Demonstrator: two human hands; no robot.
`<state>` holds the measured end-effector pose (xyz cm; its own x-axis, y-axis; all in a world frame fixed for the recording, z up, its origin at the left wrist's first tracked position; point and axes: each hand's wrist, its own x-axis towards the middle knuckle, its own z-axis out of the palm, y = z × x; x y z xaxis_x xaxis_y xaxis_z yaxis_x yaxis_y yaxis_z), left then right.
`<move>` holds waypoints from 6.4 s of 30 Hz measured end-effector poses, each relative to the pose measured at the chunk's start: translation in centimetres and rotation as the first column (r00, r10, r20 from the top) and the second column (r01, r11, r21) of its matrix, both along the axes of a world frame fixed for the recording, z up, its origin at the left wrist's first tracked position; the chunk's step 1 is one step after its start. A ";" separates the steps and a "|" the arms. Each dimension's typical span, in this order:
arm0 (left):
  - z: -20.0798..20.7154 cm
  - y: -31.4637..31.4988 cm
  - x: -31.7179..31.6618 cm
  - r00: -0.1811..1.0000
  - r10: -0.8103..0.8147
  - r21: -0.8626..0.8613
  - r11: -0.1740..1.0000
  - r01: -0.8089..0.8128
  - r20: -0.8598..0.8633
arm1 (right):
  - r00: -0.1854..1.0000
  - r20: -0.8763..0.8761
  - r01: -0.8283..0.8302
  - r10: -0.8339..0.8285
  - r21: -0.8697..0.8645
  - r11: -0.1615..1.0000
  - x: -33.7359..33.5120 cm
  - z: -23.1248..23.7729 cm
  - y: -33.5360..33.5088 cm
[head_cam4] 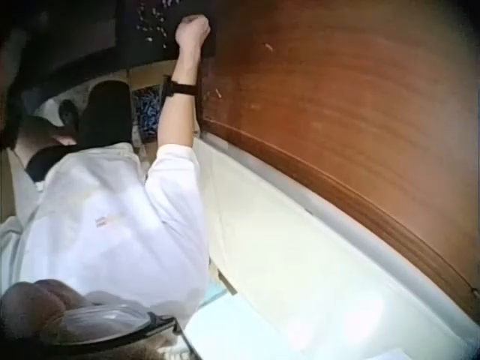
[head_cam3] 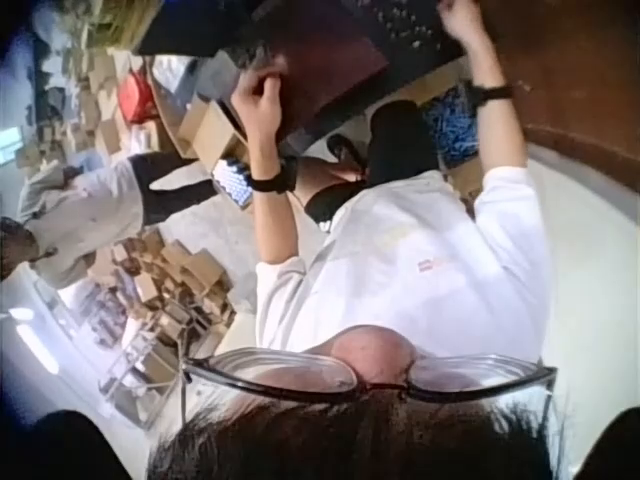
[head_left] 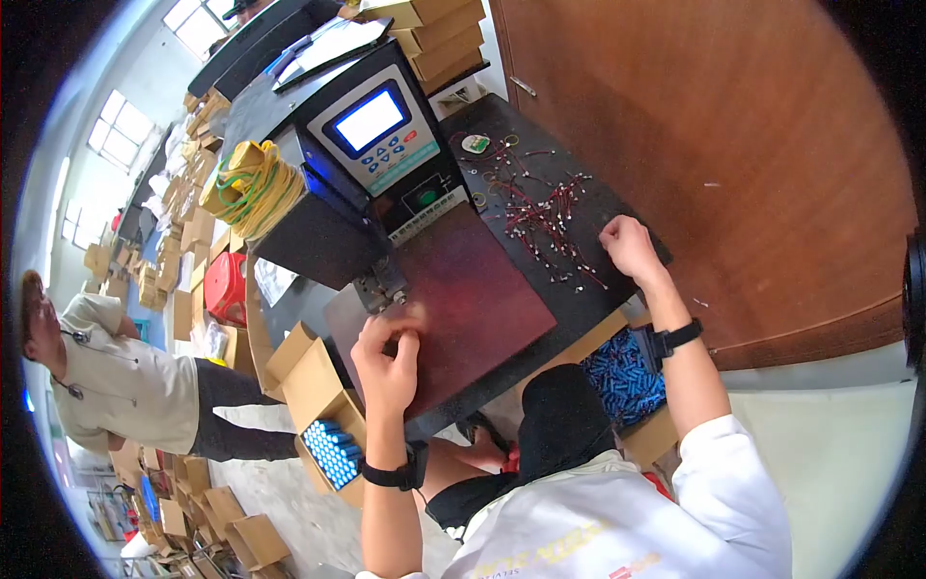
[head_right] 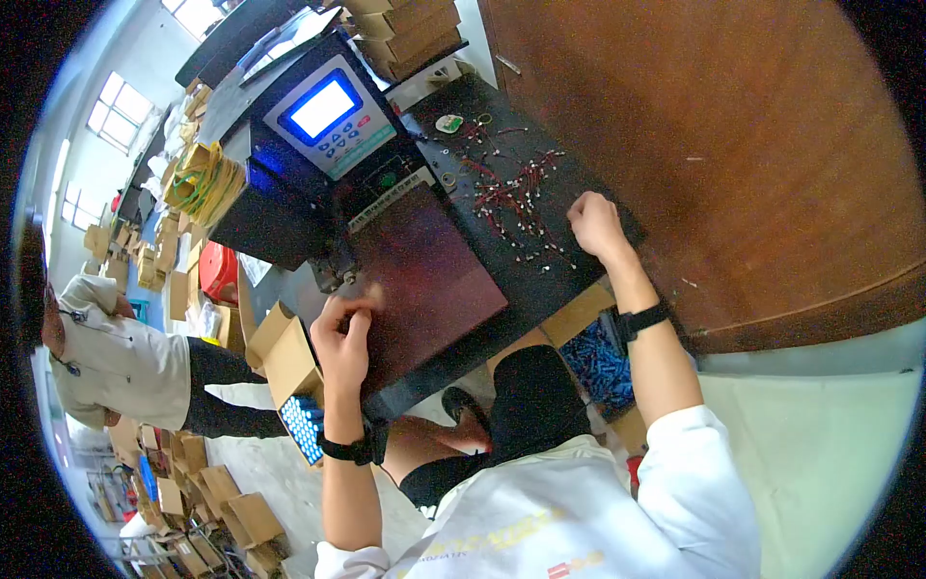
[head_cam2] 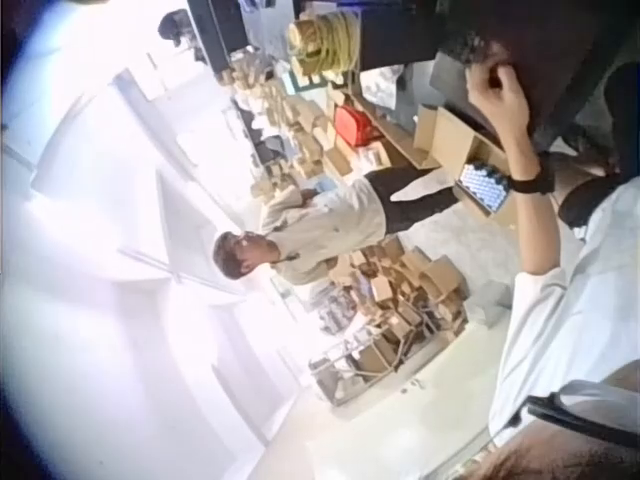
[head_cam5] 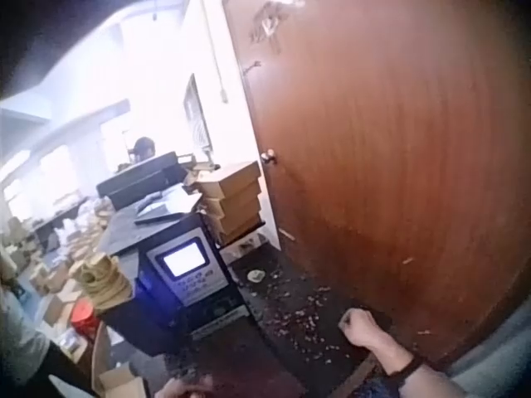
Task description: The person picks up a battery and a wire, positions them under a welding machine to join them, and then places the assembled unit into a blue bin.
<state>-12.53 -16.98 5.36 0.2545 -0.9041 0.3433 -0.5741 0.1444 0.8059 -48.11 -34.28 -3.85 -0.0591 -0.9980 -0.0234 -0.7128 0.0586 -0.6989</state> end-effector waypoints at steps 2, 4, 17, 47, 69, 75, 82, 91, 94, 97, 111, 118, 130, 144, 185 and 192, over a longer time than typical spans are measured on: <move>0.5 0.1 0.0 1.000 -0.003 0.003 1.000 0.003 0.016 | 0.996 0.084 -0.016 0.015 0.014 1.000 -0.1 0.1 1.3; 0.6 0.1 -0.2 0.999 -0.011 0.005 1.000 0.011 0.034 | 0.995 0.094 -0.034 0.031 0.030 0.999 0.1 -0.4 2.4; 0.0 0.1 0.0 1.000 -0.010 -0.024 1.000 0.010 0.029 | 0.977 -0.181 -0.097 0.109 0.073 0.993 2.6 -0.4 3.6; -0.3 0.0 -0.3 1.000 -0.002 -0.063 0.998 0.001 -0.021 | 0.706 0.693 0.054 0.145 -0.256 0.965 2.1 12.5 13.0; 7.0 5.3 -9.9 0.701 -0.256 0.058 0.919 0.391 -0.666 | 0.468 0.863 -0.232 0.188 -0.085 0.969 8.5 13.2 20.1; 7.6 6.6 -10.0 0.483 -0.081 0.057 0.963 0.264 -0.872 | 0.258 0.961 -0.125 0.098 -0.067 0.990 10.6 12.7 21.1; 5.5 8.6 -8.8 0.552 0.042 0.153 0.976 0.155 -0.833 | 0.239 0.968 -0.095 0.076 -0.055 0.994 12.6 12.6 21.0; 2.5 13.0 -0.6 0.907 0.315 0.054 0.948 -0.313 -0.281 | 0.579 0.746 -0.056 0.330 -0.368 0.928 12.8 9.5 16.4; -1.4 14.9 7.3 0.775 0.542 -0.051 0.829 -0.558 0.325 | 0.593 0.739 -0.059 0.320 -0.356 0.933 13.3 8.4 15.2; -2.6 16.6 10.7 0.653 0.458 0.036 0.802 -0.596 0.603 | 0.596 0.741 -0.071 0.310 -0.336 0.939 13.8 7.7 13.9; -2.4 15.7 12.2 0.702 0.303 0.205 0.816 -0.540 0.644 | 0.612 0.671 -0.075 0.419 -0.478 0.875 14.8 7.1 12.2; 1.7 9.2 5.4 0.964 0.259 -0.049 0.965 -0.256 0.058 | 0.653 0.625 0.002 0.427 -0.566 0.824 14.8 6.0 12.5; 1.6 3.2 3.1 0.883 0.047 -0.005 0.999 -0.050 0.467 | 0.751 0.490 0.014 0.443 -0.682 0.731 14.6 5.2 12.3; 1.0 -0.5 0.3 0.979 0.151 0.101 0.981 -0.165 0.137 | 0.789 0.447 0.008 0.421 -0.693 0.721 14.8 5.6 12.4; -0.3 -0.8 0.0 0.959 0.156 -0.053 0.988 -0.148 0.236 | 0.664 0.699 -0.049 0.265 -0.313 0.948 18.5 8.3 14.2; -0.6 -0.9 -0.1 0.933 0.176 -0.101 0.983 -0.152 0.313 | 0.821 0.435 -0.018 0.369 -0.626 0.780 19.5 7.3 13.3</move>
